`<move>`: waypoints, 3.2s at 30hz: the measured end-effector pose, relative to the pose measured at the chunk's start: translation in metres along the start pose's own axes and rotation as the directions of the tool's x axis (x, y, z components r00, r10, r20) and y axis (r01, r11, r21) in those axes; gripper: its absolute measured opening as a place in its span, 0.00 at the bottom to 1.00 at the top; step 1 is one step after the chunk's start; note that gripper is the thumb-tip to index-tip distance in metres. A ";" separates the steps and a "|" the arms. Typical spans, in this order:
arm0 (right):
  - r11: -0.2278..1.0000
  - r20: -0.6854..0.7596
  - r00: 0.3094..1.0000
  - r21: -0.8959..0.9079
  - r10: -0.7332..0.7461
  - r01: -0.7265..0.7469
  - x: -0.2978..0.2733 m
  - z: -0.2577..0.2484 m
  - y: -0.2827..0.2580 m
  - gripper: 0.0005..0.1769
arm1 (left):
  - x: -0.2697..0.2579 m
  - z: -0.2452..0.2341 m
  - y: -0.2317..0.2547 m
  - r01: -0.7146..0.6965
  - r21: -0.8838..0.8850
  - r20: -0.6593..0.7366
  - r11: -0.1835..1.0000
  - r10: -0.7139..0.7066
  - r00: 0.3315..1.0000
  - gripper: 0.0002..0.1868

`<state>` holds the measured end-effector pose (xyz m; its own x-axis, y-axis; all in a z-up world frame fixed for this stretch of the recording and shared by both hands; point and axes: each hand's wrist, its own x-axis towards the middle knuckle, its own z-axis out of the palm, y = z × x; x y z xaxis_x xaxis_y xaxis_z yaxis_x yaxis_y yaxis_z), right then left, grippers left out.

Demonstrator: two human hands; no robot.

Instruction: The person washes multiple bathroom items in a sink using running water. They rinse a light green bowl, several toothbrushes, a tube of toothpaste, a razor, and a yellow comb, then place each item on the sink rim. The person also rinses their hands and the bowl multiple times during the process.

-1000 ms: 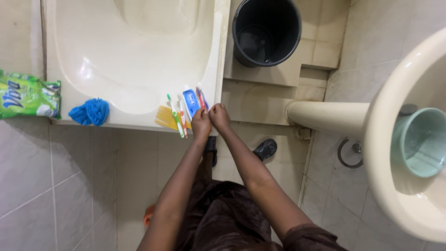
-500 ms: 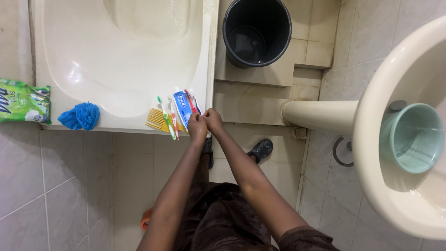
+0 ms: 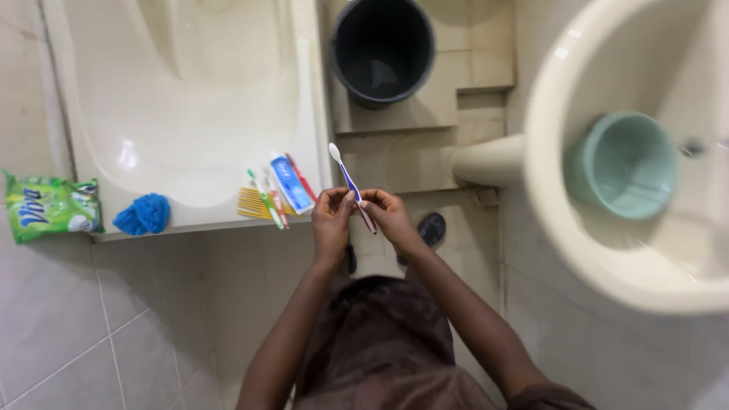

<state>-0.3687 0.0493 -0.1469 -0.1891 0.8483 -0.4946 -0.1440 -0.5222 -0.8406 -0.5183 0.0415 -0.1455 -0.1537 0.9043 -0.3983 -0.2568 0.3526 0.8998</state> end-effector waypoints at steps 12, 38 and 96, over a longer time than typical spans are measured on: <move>0.986 -0.157 0.975 0.022 -0.159 0.165 -0.187 -0.108 -0.160 0.16 | -0.111 0.171 0.106 -0.048 0.028 0.428 0.998 0.032 0.903 0.13; 0.525 -0.624 0.302 -0.776 -0.720 -0.350 -0.316 -0.398 -0.124 0.09 | -0.163 0.497 -0.039 0.025 0.344 0.844 0.939 -0.321 0.431 0.21; 0.365 0.154 0.953 -0.898 -0.259 0.245 0.140 0.087 0.126 0.15 | 0.099 -0.134 -0.162 0.148 0.443 -0.366 0.884 0.028 0.930 0.17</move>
<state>-0.4977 0.0949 -0.3033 -0.2930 0.9305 -0.2199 0.7740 0.0958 -0.6259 -0.6196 0.0422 -0.3543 -0.4998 0.7627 -0.4106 0.1733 0.5525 0.8153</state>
